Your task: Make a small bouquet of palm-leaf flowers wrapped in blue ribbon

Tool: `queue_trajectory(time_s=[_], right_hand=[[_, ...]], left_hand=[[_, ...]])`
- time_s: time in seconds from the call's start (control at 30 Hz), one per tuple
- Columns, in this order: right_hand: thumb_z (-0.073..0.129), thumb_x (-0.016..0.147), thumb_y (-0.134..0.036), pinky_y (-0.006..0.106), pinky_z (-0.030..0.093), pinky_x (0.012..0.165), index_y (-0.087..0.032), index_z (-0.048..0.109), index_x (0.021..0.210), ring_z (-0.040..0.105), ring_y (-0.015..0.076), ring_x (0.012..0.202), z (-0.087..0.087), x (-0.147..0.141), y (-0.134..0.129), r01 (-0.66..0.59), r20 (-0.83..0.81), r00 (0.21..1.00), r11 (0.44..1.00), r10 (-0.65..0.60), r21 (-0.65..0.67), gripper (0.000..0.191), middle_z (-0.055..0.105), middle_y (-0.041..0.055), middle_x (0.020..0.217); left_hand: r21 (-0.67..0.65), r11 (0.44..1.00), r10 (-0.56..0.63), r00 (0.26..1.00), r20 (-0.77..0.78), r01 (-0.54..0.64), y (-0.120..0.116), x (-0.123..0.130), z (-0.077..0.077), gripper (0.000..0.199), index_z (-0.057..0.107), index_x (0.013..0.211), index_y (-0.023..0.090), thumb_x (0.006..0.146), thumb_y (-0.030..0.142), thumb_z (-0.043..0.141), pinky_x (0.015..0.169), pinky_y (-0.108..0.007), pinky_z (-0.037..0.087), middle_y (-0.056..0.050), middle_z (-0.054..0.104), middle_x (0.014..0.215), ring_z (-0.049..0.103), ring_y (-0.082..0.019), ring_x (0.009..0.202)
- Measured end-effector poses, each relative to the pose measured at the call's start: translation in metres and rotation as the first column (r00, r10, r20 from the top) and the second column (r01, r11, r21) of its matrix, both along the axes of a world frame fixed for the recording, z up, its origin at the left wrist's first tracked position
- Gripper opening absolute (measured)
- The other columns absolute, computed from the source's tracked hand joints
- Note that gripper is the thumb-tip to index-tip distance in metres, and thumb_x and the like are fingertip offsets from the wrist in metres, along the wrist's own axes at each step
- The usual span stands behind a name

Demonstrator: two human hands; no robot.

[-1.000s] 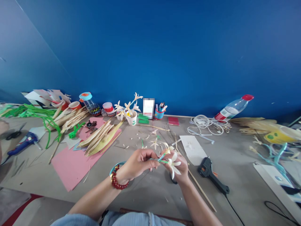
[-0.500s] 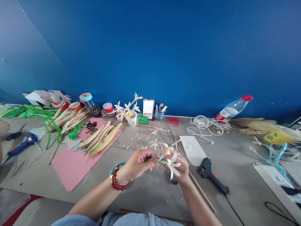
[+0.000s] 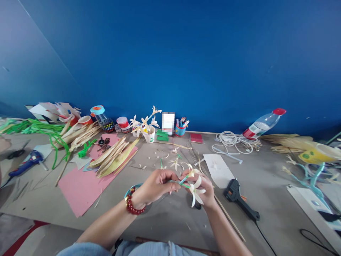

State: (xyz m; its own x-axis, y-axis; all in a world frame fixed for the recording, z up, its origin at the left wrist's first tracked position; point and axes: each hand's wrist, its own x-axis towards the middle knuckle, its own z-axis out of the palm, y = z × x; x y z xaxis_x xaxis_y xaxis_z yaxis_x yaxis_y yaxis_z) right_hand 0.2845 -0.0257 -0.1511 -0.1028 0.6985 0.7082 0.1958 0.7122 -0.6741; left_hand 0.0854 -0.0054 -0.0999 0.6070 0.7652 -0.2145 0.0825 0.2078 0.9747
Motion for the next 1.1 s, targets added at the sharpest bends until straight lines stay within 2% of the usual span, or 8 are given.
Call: queue_trajectory(time_s=[0.1,0.2,0.33,0.57,0.77,0.9,1.1], right_hand=[[0.074,0.084,-0.026,0.034,0.06,0.065,-0.026,0.074,0.096,0.073,0.0233,0.075,-0.001,0.0,0.0,-0.073,-0.08,0.994,0.997,0.07,-0.032,0.013,0.077,0.0062,0.082],[0.074,0.083,-0.027,0.035,0.06,0.064,-0.027,0.074,0.093,0.072,0.0227,0.075,-0.004,-0.001,0.0,-0.138,-0.227,0.968,0.98,0.103,-0.142,0.01,0.076,0.0057,0.085],[0.078,0.079,-0.03,0.036,0.059,0.063,-0.026,0.076,0.081,0.071,0.0238,0.074,-0.004,-0.001,-0.002,-0.17,-0.291,0.952,0.954,0.095,-0.245,0.005,0.075,0.0056,0.078],[0.083,0.073,-0.029,0.032,0.055,0.061,-0.023,0.073,0.086,0.067,0.0202,0.068,-0.01,-0.006,-0.006,-0.151,-0.344,0.939,0.907,0.007,-0.394,0.017,0.071,0.0054,0.083],[0.073,0.085,-0.035,0.028,0.054,0.067,-0.022,0.07,0.091,0.065,0.0179,0.073,-0.004,-0.021,-0.011,-0.144,-0.346,0.938,0.861,-0.039,-0.488,0.015,0.068,0.0037,0.084],[0.068,0.09,-0.037,0.031,0.054,0.075,-0.021,0.07,0.095,0.067,0.0196,0.081,0.009,-0.03,-0.012,-0.102,-0.293,0.954,0.854,-0.061,-0.51,0.016,0.069,0.0055,0.09],[0.064,0.092,-0.037,0.031,0.056,0.077,-0.021,0.066,0.101,0.069,0.0196,0.084,0.025,-0.047,-0.004,-0.078,-0.279,0.956,0.834,-0.093,-0.546,0.018,0.071,0.0062,0.093]], left_hand=[[-0.006,1.0,-0.007,1.0,0.003,0.007,0.001,-0.001,-0.001,0.018,0.065,0.075,0.015,0.079,0.031,0.07,0.059,-0.023,0.037,0.0,0.06,0.065,0.049,-0.01,0.059],[-0.011,1.0,-0.024,1.0,0.01,0.024,0.002,-0.002,-0.003,0.019,0.067,0.078,0.014,0.078,0.032,0.072,0.058,-0.023,0.037,0.0,0.062,0.067,0.049,-0.01,0.059],[-0.012,0.999,-0.043,0.999,0.012,0.043,0.004,-0.002,-0.004,0.019,0.067,0.077,0.014,0.078,0.033,0.073,0.058,-0.023,0.037,0.0,0.062,0.067,0.049,-0.01,0.059],[0.075,0.997,0.002,0.999,-0.051,0.002,0.007,-0.003,0.001,0.015,0.067,0.077,0.016,0.082,0.03,0.068,0.058,-0.023,0.038,0.0,0.061,0.065,0.051,-0.011,0.059],[0.129,0.969,0.2,0.976,0.084,-0.209,0.013,-0.003,-0.001,0.017,0.067,0.075,0.016,0.081,0.031,0.07,0.058,-0.023,0.037,0.0,0.06,0.065,0.049,-0.011,0.059],[0.051,0.933,0.34,0.92,0.194,-0.356,0.02,-0.002,-0.001,0.019,0.068,0.072,0.016,0.077,0.032,0.075,0.061,-0.024,0.039,-0.001,0.063,0.067,0.05,-0.012,0.061],[-0.058,0.886,0.451,0.822,0.347,-0.461,0.02,0.005,-0.005,0.018,0.07,0.071,0.016,0.076,0.031,0.077,0.065,-0.024,0.041,-0.002,0.063,0.068,0.051,-0.012,0.065]])
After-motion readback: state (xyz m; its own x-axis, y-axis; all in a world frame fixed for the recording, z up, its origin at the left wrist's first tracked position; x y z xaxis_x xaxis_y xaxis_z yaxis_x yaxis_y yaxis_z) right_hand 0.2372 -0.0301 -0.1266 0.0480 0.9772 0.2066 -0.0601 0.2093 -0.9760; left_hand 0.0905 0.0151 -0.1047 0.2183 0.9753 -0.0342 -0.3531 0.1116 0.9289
